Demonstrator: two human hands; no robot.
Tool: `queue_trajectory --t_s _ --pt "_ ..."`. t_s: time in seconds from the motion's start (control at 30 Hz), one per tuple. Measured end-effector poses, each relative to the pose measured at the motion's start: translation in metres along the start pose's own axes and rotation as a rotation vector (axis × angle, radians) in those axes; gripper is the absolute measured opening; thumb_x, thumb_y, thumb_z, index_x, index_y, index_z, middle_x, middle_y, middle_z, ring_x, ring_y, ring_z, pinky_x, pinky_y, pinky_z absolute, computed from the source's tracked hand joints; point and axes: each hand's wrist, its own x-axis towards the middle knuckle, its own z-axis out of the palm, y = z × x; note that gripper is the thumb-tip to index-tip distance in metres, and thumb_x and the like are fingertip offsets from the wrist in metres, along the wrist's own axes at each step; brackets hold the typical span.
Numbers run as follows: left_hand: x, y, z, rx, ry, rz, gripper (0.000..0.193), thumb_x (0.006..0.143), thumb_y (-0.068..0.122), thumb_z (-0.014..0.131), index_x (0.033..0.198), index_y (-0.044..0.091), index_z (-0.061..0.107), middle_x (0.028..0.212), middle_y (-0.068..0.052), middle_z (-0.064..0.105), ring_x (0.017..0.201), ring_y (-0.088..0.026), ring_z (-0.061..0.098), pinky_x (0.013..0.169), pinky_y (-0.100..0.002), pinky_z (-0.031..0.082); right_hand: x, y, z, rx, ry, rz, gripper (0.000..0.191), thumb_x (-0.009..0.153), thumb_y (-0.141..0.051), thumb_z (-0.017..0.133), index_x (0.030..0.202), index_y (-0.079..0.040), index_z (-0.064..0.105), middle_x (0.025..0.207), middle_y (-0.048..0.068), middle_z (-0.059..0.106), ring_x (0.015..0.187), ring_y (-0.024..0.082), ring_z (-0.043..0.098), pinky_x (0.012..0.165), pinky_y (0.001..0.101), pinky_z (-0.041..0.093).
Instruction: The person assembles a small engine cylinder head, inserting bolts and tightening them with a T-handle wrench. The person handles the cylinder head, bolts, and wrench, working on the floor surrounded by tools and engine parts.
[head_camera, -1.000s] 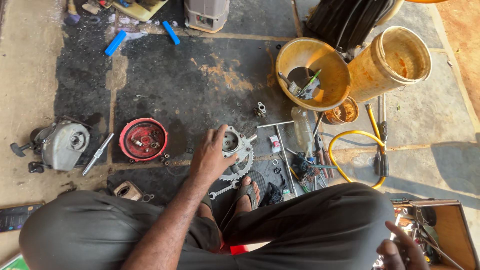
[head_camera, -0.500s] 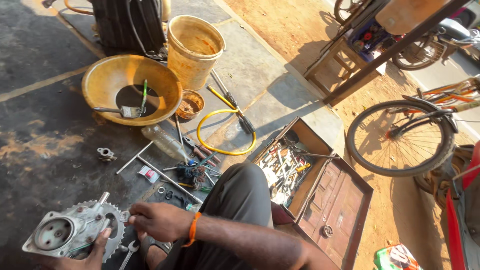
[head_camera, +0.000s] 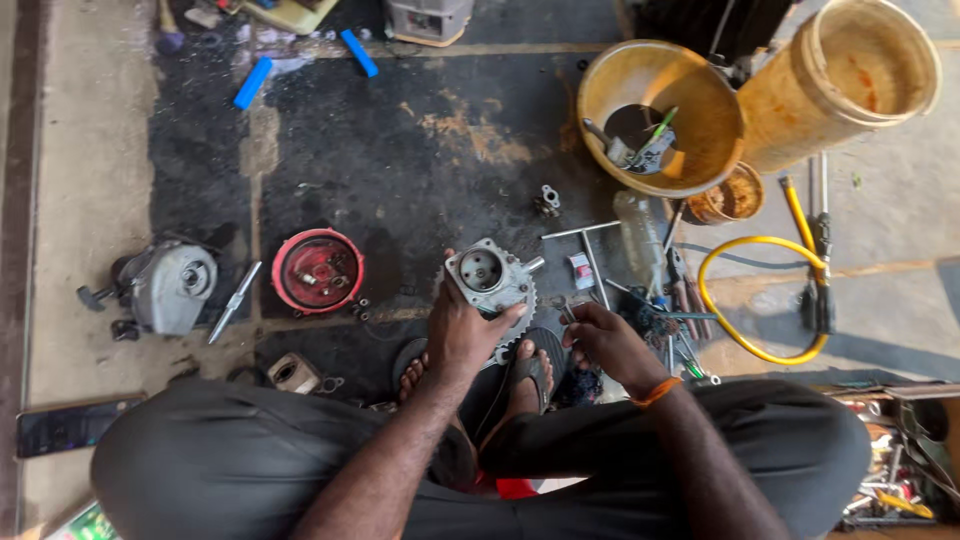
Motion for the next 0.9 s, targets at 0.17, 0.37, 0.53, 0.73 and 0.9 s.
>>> queue_trajectory --t_s 0.17,0.37,0.53,0.73,0.9 --pt "-0.002 0.008 -0.002 0.141 -0.025 -0.073 0.136 0.065 0.061 0.090 0.154 -0.010 0.017 0.135 -0.033 0.054 0.122 -0.042 0.061 0.104 -0.048 0.049 -0.011 -0.014 0.000 0.021 0.043 0.022 0.033 0.101 -0.023 0.056 0.128 -0.006 0.064 0.080 0.003 0.064 0.065 0.011 0.058 0.059 0.0279 0.049" --pt "0.000 0.006 0.003 0.154 -0.013 -0.031 0.128 0.069 0.055 0.089 0.153 -0.011 0.019 0.137 -0.034 0.052 0.124 -0.042 0.059 0.105 -0.047 0.048 -0.013 -0.019 0.008 -0.116 0.033 -0.014 0.036 0.104 -0.028 0.055 0.126 -0.002 0.067 0.079 0.001 0.063 0.065 0.010 0.056 0.060 0.0277 0.049" --pt "0.007 0.000 0.000 0.120 -0.129 -0.034 0.123 0.072 0.052 0.088 0.157 -0.006 0.020 0.143 -0.028 0.051 0.132 -0.038 0.057 0.112 -0.047 0.046 -0.012 -0.017 0.007 -0.121 0.048 -0.005 0.037 0.103 -0.029 0.056 0.127 -0.003 0.065 0.079 0.002 0.063 0.065 0.011 0.056 0.061 0.0275 0.050" --pt "0.035 -0.018 -0.034 0.262 -0.477 -0.012 0.131 0.064 0.052 0.094 0.161 0.008 0.016 0.157 -0.019 0.038 0.143 -0.042 0.035 0.113 -0.068 0.025 -0.012 -0.016 0.006 -0.133 0.055 -0.017 0.037 0.102 -0.029 0.057 0.126 -0.001 0.064 0.081 0.003 0.064 0.066 0.010 0.056 0.062 0.0275 0.050" --pt "0.030 -0.017 -0.039 0.152 -0.440 -0.084 0.136 0.061 0.064 0.088 0.160 0.003 0.019 0.156 -0.023 0.039 0.147 -0.043 0.036 0.119 -0.063 0.030 -0.014 -0.015 0.006 -0.132 0.070 -0.037 0.034 0.103 -0.027 0.054 0.125 -0.003 0.063 0.082 0.003 0.065 0.066 0.011 0.056 0.062 0.0273 0.049"
